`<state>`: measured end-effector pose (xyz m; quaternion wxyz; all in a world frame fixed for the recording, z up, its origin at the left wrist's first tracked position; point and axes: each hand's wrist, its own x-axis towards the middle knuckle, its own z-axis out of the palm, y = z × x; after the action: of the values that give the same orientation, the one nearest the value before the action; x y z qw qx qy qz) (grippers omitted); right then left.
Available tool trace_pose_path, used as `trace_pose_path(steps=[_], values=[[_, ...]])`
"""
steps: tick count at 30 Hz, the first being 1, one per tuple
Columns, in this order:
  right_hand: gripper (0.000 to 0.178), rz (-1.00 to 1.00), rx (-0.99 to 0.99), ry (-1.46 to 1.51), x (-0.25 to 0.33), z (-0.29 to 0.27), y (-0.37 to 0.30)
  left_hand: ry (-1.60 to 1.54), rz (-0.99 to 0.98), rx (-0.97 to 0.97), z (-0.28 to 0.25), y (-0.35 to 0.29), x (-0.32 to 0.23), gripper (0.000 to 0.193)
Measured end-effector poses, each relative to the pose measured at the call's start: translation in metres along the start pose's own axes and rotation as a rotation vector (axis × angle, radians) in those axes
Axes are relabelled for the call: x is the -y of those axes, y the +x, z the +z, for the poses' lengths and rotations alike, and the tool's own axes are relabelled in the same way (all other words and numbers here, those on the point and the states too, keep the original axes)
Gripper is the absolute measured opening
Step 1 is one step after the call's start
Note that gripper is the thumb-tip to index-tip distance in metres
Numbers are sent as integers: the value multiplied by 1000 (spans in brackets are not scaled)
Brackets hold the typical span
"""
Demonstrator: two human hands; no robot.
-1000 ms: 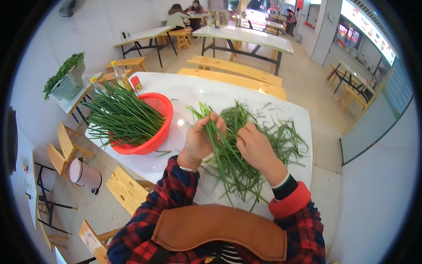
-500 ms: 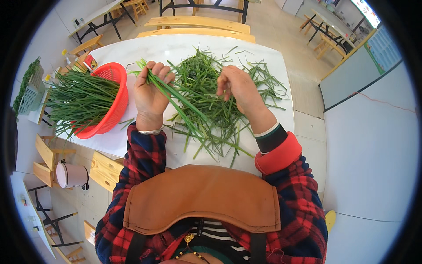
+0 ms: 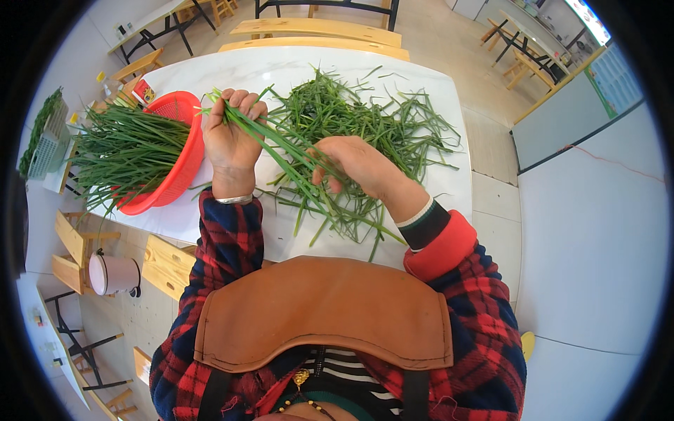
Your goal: The person trims green onion stalks by hand, snapping off the root ends and placing the trimmed pieces into a red colander. The person repeatedly picks up stalks from a pile on the table, snaps the ends, and deposits the trimmed pieces into the colander.
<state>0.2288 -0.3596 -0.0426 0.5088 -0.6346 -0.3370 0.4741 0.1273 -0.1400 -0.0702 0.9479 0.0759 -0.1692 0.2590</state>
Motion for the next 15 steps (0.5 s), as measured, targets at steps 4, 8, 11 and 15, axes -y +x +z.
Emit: trace_pose_path(steps=[4,8,11,15], values=[[41,-121,-103,-241,-5,3,-12,63,48,-2,0,0,-4,13],[37,-284,-196,-446,-7,6,-21,113,73,-4,2,0,-3,13],[31,-352,-290,-728,-7,9,-24,124,92,-19,3,-1,-1,13],[25,-363,-463,-946,-18,12,-14,110,92,-66,5,-3,0,13]])
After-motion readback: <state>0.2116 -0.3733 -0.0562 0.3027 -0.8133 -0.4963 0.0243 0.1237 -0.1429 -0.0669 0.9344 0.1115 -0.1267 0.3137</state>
